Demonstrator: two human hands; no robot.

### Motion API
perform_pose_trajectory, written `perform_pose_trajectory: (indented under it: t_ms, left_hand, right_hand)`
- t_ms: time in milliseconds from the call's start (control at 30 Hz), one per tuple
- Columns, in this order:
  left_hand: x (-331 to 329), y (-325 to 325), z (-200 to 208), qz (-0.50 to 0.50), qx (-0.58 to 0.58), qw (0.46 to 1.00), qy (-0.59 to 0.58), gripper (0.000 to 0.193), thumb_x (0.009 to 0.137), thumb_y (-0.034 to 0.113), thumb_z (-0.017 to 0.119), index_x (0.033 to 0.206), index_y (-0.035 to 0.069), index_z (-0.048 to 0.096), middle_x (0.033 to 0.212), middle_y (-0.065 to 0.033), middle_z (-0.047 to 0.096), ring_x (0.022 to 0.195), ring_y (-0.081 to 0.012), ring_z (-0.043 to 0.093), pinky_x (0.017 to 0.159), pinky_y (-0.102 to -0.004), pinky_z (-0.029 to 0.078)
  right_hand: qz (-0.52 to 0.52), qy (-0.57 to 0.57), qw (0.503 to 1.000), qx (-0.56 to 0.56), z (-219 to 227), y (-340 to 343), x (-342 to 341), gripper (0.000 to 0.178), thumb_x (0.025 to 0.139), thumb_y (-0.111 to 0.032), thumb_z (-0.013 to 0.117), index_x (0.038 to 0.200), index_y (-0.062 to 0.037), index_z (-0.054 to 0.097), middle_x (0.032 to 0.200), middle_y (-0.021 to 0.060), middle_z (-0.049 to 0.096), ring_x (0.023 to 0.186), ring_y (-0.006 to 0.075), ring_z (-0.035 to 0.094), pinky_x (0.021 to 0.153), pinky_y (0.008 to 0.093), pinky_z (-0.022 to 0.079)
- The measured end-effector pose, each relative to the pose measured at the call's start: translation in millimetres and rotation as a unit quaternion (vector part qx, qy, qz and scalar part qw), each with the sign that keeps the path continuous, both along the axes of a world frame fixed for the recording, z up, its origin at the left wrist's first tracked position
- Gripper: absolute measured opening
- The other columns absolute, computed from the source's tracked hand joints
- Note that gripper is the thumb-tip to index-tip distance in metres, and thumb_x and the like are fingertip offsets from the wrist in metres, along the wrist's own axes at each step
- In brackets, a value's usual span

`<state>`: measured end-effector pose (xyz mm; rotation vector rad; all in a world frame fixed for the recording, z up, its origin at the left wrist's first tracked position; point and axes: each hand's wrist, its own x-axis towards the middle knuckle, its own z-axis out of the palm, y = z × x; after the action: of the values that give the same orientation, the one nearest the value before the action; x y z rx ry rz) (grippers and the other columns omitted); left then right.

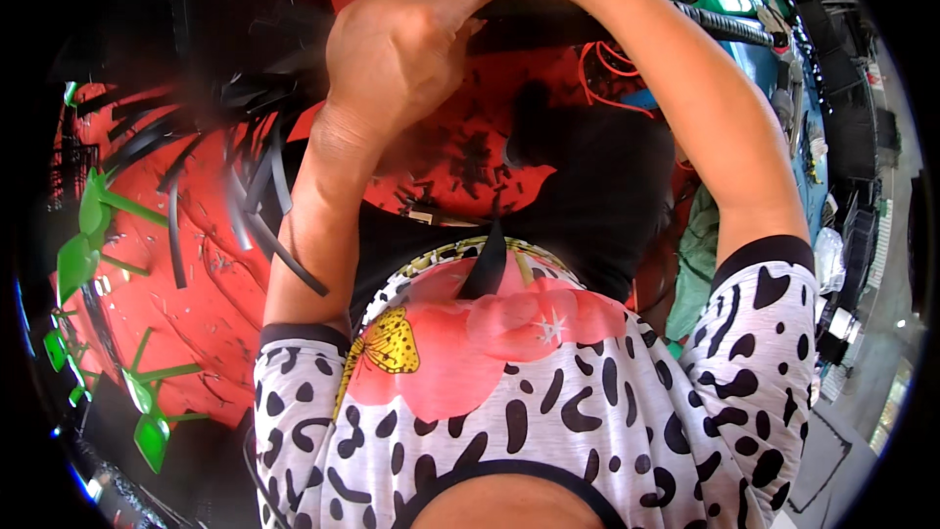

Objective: The person weaves black strips onto a furniture frame by hand and secures them using a nail gun, then cuts the excess material with pliers.

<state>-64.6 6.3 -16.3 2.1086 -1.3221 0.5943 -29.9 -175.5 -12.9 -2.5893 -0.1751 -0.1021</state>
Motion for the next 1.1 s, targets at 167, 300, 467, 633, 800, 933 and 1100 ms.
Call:
perform_pose_trajectory:
  t_ms: [167,300,467,633,800,933,1100]
  left_hand:
    - [2.8,-2.2,3.2,0.007,0.006,0.999,0.036,0.03,0.07,0.005,0.068,0.099,0.012,0.066,0.078,-0.0059,0.057,0.076,-0.0261,0.059,0.063,-0.0366,0.047]
    - [9.8,-2.0,0.5,-0.013,-0.012,1.0,0.013,0.021,0.07,0.011,0.067,0.091,0.013,0.067,0.075,-0.005,0.058,0.073,-0.0247,0.058,0.059,-0.0379,0.047]
    - [2.9,2.9,9.1,-0.02,0.019,0.998,0.048,0.034,0.067,-0.002,0.067,0.1,0.008,0.066,0.087,-0.0078,0.061,0.08,-0.0278,0.061,0.067,-0.0355,0.049]
    - [6.7,2.5,10.9,-0.036,0.008,0.998,0.053,0.035,0.067,-0.005,0.066,0.1,0.007,0.065,0.093,-0.0088,0.063,0.085,-0.0275,0.062,0.07,-0.0343,0.05]
    - [5.2,3.5,13.0,-0.045,0.002,0.998,0.05,0.034,0.067,-0.006,0.065,0.1,0.005,0.066,0.099,-0.0093,0.063,0.09,-0.0273,0.062,0.074,-0.0338,0.05]
    - [4.2,-0.1,12.8,-0.06,0.008,0.995,0.08,0.033,0.068,-0.005,0.064,0.099,0.003,0.066,0.102,-0.0106,0.064,0.093,-0.0278,0.062,0.077,-0.0336,0.049]
    - [5.8,3.3,12.1,-0.028,0.033,0.992,0.121,0.033,0.068,-0.005,0.064,0.1,0.004,0.066,0.097,-0.011,0.065,0.091,-0.0281,0.061,0.077,-0.0338,0.049]
  right_hand:
    - [0.133,0.172,0.947,0.237,28.1,-21.7,-21.4,0.038,0.073,0.001,0.056,0.111,-0.0016,0.061,0.089,0.0126,0.066,0.078,0.0183,0.063,0.071,0.0327,0.049]
    - [0.174,0.106,0.977,0.069,28.6,-17.6,-21.1,0.022,0.072,-0.001,0.058,0.091,-0.0032,0.069,0.083,0.0107,0.068,0.079,0.0186,0.064,0.07,0.0318,0.048]
    - [0.182,0.104,0.978,0.021,45.0,-11.1,-26.8,0.021,0.072,0.0,0.057,0.089,-0.0028,0.069,0.079,0.0117,0.068,0.072,0.018,0.065,0.064,0.031,0.049]
    - [0.068,0.15,0.969,0.186,33.9,-6.8,-21.3,0.022,0.071,0.005,0.056,0.089,-0.0006,0.068,0.076,0.0064,0.067,0.067,0.0137,0.061,0.06,0.0301,0.048]
    - [0.057,0.238,0.95,0.195,29.3,-8.9,-17.3,0.026,0.072,0.006,0.056,0.094,-0.0005,0.068,0.081,0.0062,0.067,0.073,0.0156,0.059,0.066,0.0305,0.047]
    - [0.139,0.247,0.946,0.16,18.6,-19.1,-13.4,0.032,0.073,0.007,0.055,0.103,-0.0013,0.065,0.088,0.0067,0.067,0.077,0.0172,0.06,0.069,0.0316,0.047]
    - [0.135,0.074,0.983,0.098,29.0,-4.7,-38.6,0.028,0.075,0.003,0.055,0.103,0.0012,0.059,0.09,0.0126,0.066,0.083,0.0205,0.062,0.072,0.0339,0.048]
